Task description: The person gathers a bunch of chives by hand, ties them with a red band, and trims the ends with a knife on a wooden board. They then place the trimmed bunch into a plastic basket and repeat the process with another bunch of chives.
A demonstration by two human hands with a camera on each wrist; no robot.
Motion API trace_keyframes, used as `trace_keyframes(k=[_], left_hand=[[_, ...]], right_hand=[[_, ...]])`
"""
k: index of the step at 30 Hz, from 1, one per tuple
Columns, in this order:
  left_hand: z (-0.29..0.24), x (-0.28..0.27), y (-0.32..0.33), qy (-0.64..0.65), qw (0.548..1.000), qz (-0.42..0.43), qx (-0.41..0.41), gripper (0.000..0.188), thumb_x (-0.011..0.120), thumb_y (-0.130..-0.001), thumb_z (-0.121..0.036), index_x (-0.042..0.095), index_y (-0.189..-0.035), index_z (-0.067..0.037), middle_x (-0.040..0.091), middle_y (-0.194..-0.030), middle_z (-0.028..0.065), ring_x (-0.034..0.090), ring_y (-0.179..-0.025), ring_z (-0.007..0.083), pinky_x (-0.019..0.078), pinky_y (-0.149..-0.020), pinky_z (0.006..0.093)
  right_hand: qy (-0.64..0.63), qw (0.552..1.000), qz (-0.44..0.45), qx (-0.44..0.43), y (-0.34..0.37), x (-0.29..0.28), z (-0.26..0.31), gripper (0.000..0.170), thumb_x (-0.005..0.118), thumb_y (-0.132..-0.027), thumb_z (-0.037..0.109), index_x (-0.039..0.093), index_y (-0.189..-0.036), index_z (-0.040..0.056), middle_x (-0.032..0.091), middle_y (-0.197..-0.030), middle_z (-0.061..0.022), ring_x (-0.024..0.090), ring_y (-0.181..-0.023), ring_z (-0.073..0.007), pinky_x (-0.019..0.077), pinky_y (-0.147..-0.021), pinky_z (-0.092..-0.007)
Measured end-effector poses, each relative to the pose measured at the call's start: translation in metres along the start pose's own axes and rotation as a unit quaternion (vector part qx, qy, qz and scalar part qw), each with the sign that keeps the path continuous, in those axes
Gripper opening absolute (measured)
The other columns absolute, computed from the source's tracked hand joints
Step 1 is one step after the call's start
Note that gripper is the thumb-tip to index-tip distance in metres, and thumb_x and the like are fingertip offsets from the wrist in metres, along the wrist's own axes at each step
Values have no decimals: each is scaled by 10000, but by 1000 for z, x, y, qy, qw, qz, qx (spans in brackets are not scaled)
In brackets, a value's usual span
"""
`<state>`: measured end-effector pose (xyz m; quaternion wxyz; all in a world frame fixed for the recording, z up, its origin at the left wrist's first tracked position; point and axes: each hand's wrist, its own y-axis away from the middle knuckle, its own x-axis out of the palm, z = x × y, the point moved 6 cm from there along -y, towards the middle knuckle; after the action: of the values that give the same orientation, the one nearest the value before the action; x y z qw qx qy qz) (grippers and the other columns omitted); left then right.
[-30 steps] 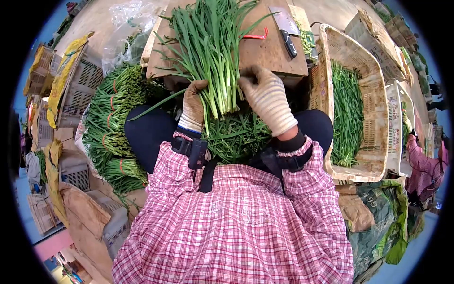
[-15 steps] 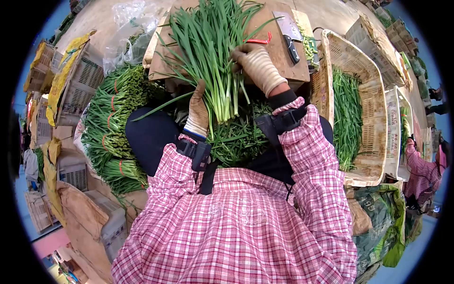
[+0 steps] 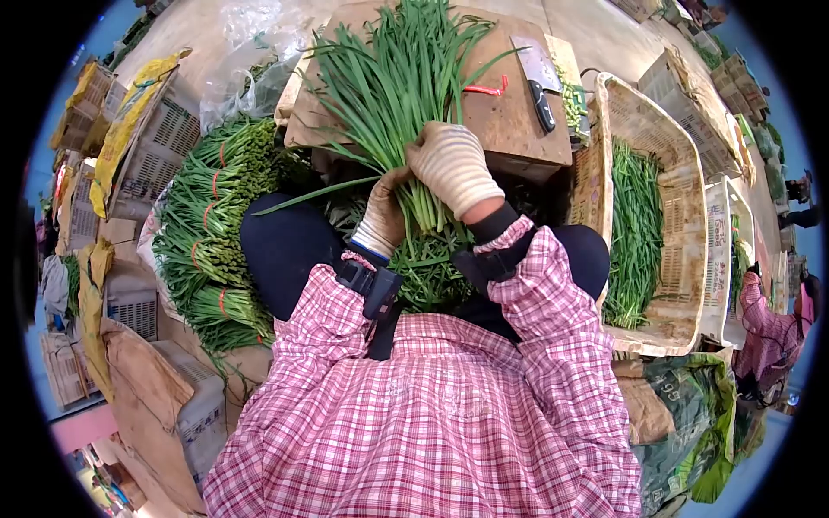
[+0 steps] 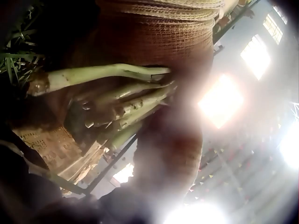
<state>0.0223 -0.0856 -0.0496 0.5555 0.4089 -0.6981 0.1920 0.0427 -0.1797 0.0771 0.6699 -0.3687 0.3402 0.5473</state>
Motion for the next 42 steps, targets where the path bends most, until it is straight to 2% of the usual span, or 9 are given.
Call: trace_keyframes(k=[6, 10, 14, 18, 24, 26, 30, 38, 42], left_hand=[[1, 26, 7, 47, 996, 72, -25, 290, 602, -866, -172, 601, -1108, -11, 653, -1040, 101, 628, -920, 220, 508, -845, 388], [-5, 15, 12, -170, 981, -21, 89, 341, 621, -874, -235, 586, -1129, -12, 645, -1059, 116, 611, -984, 230, 487, -916, 395], [0, 7, -5, -62, 997, 0, -42, 325, 607, -848, -190, 596, -1072, 46, 669, -983, 177, 659, -826, 274, 552, -780, 399], [1, 14, -4, -60, 997, 25, -31, 336, 590, -862, -179, 589, -1114, 43, 666, -1012, 175, 657, -863, 299, 547, -791, 426], [-1, 13, -2, -45, 998, 33, -37, 365, 587, -866, -194, 568, -1142, 44, 659, -1026, 183, 655, -867, 326, 553, -771, 433], [-1, 6, -6, -33, 998, 36, -49, 397, 592, -873, -221, 552, -1166, 44, 648, -1058, 196, 657, -891, 337, 569, -745, 426], [2, 13, -1, -29, 997, 43, -62, 394, 597, -879, -207, 549, -1177, 46, 649, -1062, 189, 656, -896, 334, 570, -747, 431], [-7, -4, -12, -51, 999, -13, -15, 257, 638, -843, -102, 615, -1045, 55, 675, -934, 146, 670, -822, 258, 571, -724, 382], [-9, -1, -7, -87, 995, -25, -38, 261, 599, -855, -86, 596, -1067, 67, 664, -948, 157, 657, -850, 280, 559, -788, 394]], right_hand=[[-564, 820, 27, 94, 39, 1, -25, 133, 611, -851, 113, 632, -882, -15, 679, -819, -93, 605, -665, -89, 485, -618, -229], [-471, 878, 36, -79, 84, -20, 4, 67, 623, -844, 38, 635, -897, -1, 630, -768, 5, 547, -687, -38, 463, -611, -199], [-440, 801, 361, -185, 129, -70, 30, 108, 691, -782, 45, 663, -879, 6, 659, -752, -24, 617, -705, -93, 492, -649, -229], [-43, 991, 126, 25, 99, -31, -34, 369, 645, -834, 352, 681, -826, -15, 656, -722, -185, 656, -676, -285, 506, -669, -392], [-255, 904, 340, 42, 142, -69, -5, 191, 641, -828, 173, 672, -799, -12, 658, -672, -125, 633, -602, -203, 507, -593, -330], [-257, 805, 507, -169, 159, -87, 4, 213, 676, -811, 200, 669, -845, -10, 685, -761, -127, 672, -715, -200, 518, -648, -319], [2, 999, 39, -31, 95, -46, -41, 321, 636, -832, 340, 665, -906, 30, 648, -814, -210, 629, -772, -369, 497, -701, -422], [-296, 844, 447, -17, 141, -54, -18, 141, 622, -832, 132, 657, -863, -1, 646, -707, -89, 603, -604, -126, 489, -556, -273], [104, 944, 300, -91, 124, -45, -70, 372, 613, -847, 364, 667, -880, -2, 662, -780, -174, 653, -721, -306, 511, -671, -388]])
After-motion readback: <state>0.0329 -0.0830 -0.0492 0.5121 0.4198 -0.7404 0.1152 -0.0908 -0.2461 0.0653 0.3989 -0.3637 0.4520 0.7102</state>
